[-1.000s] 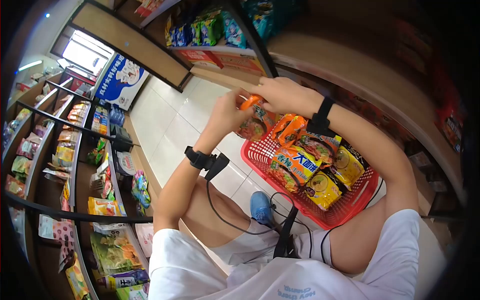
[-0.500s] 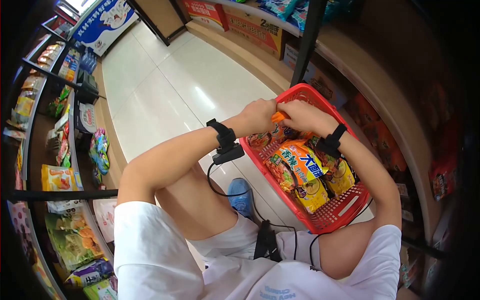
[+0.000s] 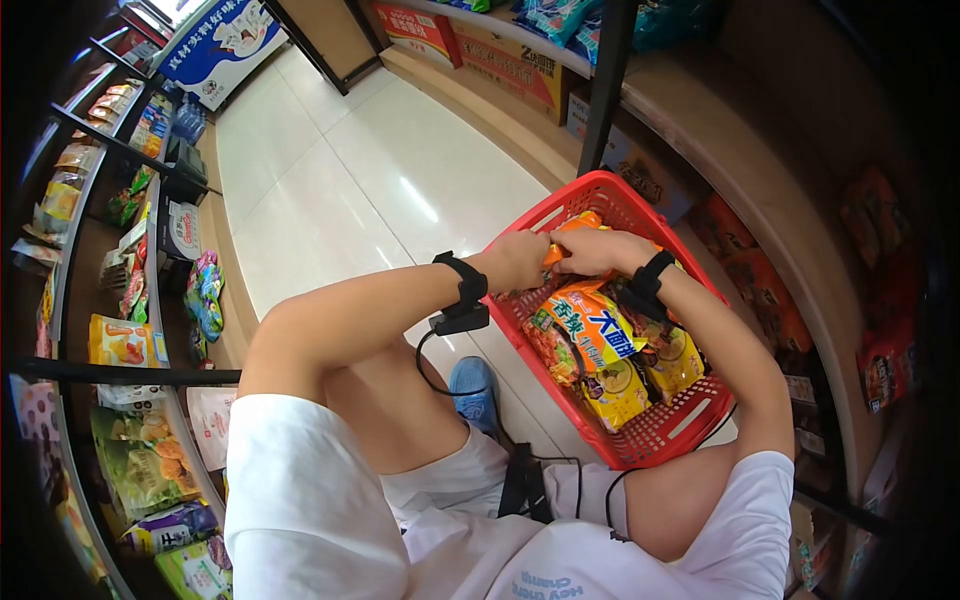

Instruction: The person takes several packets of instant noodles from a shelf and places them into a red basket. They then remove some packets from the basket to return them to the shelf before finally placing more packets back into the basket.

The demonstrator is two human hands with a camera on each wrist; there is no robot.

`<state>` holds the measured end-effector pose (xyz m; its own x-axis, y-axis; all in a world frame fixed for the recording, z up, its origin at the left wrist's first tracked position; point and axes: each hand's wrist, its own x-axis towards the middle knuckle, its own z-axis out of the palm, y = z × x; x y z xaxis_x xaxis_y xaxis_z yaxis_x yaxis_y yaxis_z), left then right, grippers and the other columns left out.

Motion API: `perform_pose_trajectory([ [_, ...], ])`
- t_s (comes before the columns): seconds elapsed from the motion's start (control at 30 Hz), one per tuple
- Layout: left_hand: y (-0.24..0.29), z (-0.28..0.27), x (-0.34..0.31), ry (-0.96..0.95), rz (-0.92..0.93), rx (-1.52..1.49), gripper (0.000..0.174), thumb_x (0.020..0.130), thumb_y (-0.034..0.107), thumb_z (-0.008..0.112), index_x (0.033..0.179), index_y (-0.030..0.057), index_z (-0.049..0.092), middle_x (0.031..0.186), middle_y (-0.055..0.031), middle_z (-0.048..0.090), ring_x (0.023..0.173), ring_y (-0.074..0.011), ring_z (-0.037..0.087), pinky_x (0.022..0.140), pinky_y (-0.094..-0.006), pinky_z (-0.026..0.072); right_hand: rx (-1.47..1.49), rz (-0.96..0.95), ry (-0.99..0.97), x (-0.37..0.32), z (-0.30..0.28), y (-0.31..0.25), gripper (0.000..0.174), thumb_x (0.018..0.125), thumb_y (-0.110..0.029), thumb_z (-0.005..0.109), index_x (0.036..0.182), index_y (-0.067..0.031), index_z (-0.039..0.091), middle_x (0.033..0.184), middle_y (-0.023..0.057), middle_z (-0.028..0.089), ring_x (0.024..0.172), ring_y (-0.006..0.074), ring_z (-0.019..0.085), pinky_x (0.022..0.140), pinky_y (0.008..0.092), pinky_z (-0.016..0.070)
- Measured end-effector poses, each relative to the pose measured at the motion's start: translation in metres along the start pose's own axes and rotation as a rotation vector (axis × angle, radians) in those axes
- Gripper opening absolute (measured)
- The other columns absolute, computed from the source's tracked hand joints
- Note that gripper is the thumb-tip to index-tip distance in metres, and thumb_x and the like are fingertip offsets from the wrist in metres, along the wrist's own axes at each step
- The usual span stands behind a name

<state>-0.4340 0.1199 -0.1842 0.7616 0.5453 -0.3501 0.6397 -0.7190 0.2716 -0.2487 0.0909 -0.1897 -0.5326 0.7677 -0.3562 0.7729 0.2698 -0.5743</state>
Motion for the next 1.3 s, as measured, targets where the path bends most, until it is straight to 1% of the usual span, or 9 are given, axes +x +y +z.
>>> perform_pose_trajectory([
  [0.2, 0.002, 0.003, 0.007, -0.058, 0.003, 0.076, 0.063, 0.074, 0.021, 0.075, 0.124, -0.0081, 0.050, 0.094, -0.0250, 0.070, 0.091, -0.0383, 0.070, 0.080, -0.0447, 0.0565, -0.155, 0.293, -0.160, -0.026, -0.023, 0.010, 0.053, 0.089, -0.020, 0.059, 0.141, -0.0106, 0.052, 0.125, 0.0190, 0.065, 0.116, 0.0341, 0.061, 0.095, 0.0435, 0.0495],
  [0.3, 0.012, -0.011, 0.002, -0.055, -0.028, 0.070, 0.070, 0.075, 0.020, 0.074, 0.132, -0.0073, 0.044, 0.093, -0.0255, 0.070, 0.089, -0.0393, 0.070, 0.079, -0.0454, 0.0563, -0.245, 0.239, -0.319, -0.017, -0.008, 0.051, 0.049, 0.089, -0.021, 0.058, 0.137, -0.0124, 0.057, 0.126, 0.0145, 0.066, 0.116, 0.0333, 0.063, 0.094, 0.0436, 0.0502],
  [0.43, 0.023, -0.026, -0.004, -0.055, -0.062, 0.078, 0.076, 0.077, 0.018, 0.073, 0.140, -0.0023, 0.037, 0.092, -0.0256, 0.069, 0.087, -0.0406, 0.069, 0.077, -0.0470, 0.0554, -0.276, 0.437, -0.327, -0.014, -0.004, 0.053, 0.050, 0.086, -0.015, 0.051, 0.136, -0.0177, 0.061, 0.128, 0.0076, 0.067, 0.114, 0.0308, 0.064, 0.091, 0.0420, 0.0521],
  [0.47, 0.028, -0.029, -0.007, -0.054, -0.072, 0.082, 0.076, 0.077, 0.017, 0.072, 0.141, -0.0008, 0.035, 0.091, -0.0255, 0.069, 0.087, -0.0410, 0.069, 0.076, -0.0475, 0.0550, -0.260, 0.406, -0.206, -0.012, 0.003, 0.061, 0.033, 0.085, -0.019, 0.056, 0.110, -0.0078, 0.074, 0.109, 0.0139, 0.073, 0.098, 0.0328, 0.070, 0.079, 0.0438, 0.0544],
  [0.7, 0.027, -0.062, 0.002, 0.106, -0.072, -0.005, 0.073, 0.077, 0.015, 0.071, 0.140, 0.0027, 0.036, 0.088, -0.0262, 0.068, 0.087, -0.0449, 0.067, 0.075, -0.0506, 0.0533, -0.244, 0.393, -0.177, -0.028, -0.013, 0.035, 0.039, 0.088, -0.020, 0.054, 0.124, -0.0108, 0.068, 0.117, 0.0135, 0.071, 0.101, 0.0304, 0.070, 0.080, 0.0429, 0.0544],
  [0.8, 0.021, -0.066, 0.013, 0.224, 0.013, -0.018, 0.068, 0.077, 0.014, 0.071, 0.135, 0.0013, 0.039, 0.088, -0.0274, 0.067, 0.087, -0.0466, 0.065, 0.076, -0.0522, 0.0523, -0.032, 0.380, -0.023, -0.045, -0.040, 0.022, 0.042, 0.088, -0.020, 0.054, 0.127, -0.0108, 0.065, 0.119, 0.0145, 0.070, 0.104, 0.0306, 0.069, 0.084, 0.0423, 0.0539],
  [0.9, 0.017, -0.062, 0.036, 0.294, 0.051, -0.019, 0.058, 0.077, 0.013, 0.070, 0.127, -0.0003, 0.045, 0.091, -0.0271, 0.068, 0.090, -0.0460, 0.065, 0.078, -0.0523, 0.0522, -0.113, 0.245, 0.179, -0.031, -0.053, 0.067, 0.037, 0.087, -0.019, 0.054, 0.119, -0.0067, 0.067, 0.111, 0.0149, 0.071, 0.101, 0.0298, 0.069, 0.084, 0.0411, 0.0537],
  [1.03, 0.021, -0.062, 0.077, 0.291, 0.033, 0.003, 0.041, 0.080, 0.013, 0.070, 0.115, -0.0025, 0.054, 0.098, -0.0255, 0.069, 0.097, -0.0428, 0.066, 0.081, -0.0497, 0.0536, 0.150, 0.351, 0.189, -0.054, -0.093, 0.052, 0.034, 0.090, -0.019, 0.055, 0.116, -0.0019, 0.067, 0.112, 0.0189, 0.070, 0.106, 0.0321, 0.067, 0.091, 0.0406, 0.0517],
  [1.3, 0.024, -0.054, 0.119, 0.299, -0.123, 0.041, 0.036, 0.081, 0.012, 0.067, 0.113, -0.0013, 0.058, 0.103, -0.0251, 0.069, 0.102, -0.0416, 0.066, 0.086, -0.0481, 0.0534, -0.083, 0.327, 0.257, -0.079, -0.099, 0.053, 0.042, 0.091, -0.026, 0.056, 0.125, -0.0045, 0.063, 0.123, 0.0193, 0.067, 0.114, 0.0342, 0.063, 0.098, 0.0412, 0.0485],
])
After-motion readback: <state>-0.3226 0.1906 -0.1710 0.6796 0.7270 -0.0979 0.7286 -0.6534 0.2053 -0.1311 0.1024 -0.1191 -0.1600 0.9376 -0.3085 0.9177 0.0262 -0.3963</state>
